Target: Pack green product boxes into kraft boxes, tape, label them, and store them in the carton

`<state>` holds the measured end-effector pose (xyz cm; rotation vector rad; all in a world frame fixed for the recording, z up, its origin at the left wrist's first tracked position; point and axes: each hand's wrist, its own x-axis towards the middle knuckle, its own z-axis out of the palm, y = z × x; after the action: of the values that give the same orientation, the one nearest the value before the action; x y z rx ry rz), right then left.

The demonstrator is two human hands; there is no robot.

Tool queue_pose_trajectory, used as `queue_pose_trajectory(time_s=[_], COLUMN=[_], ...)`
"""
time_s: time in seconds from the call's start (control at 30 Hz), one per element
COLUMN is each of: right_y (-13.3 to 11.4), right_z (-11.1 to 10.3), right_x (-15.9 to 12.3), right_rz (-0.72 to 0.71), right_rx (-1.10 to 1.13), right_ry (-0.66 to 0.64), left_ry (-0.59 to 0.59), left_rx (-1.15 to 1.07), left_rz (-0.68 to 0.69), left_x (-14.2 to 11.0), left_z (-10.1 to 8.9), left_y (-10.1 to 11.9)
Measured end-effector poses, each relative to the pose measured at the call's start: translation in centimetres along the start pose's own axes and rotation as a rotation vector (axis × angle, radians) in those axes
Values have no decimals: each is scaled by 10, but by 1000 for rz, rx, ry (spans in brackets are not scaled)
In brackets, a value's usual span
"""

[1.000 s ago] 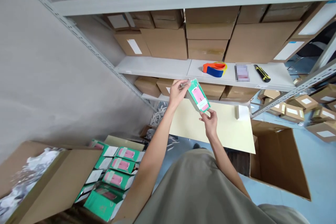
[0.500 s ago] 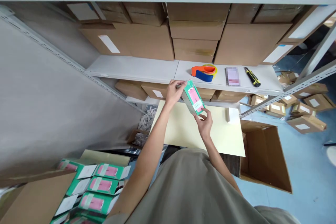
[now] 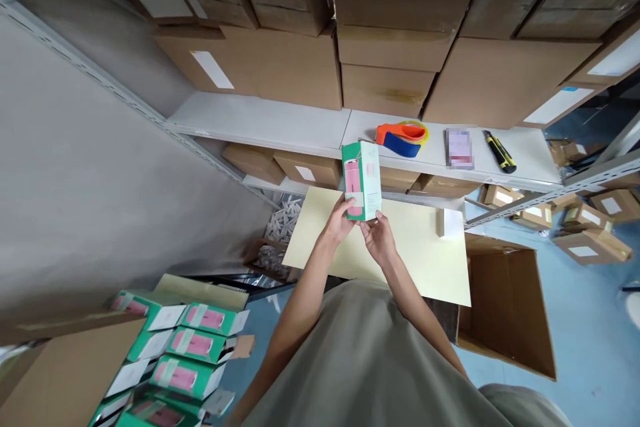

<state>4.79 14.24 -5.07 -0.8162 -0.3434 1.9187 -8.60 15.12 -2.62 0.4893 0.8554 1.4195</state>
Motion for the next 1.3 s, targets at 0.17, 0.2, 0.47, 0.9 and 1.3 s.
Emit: queue_pose_trajectory(time_s=[0.17, 0.2, 0.47, 0.9, 1.3], right_y=[-3, -4, -8, -21, -29], right_z=[-4, -5, 2, -17, -17], right_x=[0, -2, -19, -12, -18], right_rz=[3, -37, -413, -85, -384], right_rx=[-227, -276, -550, -279, -637], right_ry=[-83, -74, -13, -128, -9], left_ry=[39, 45, 117, -57, 180], left_rx=[102, 124, 250, 54, 244], left_rz=[62, 75, 139, -69, 113], left_x=[-4, -5, -13, -14, -8], left_z=[-6, -7, 3, -14, -9], left_y=[17, 20, 0, -13, -4])
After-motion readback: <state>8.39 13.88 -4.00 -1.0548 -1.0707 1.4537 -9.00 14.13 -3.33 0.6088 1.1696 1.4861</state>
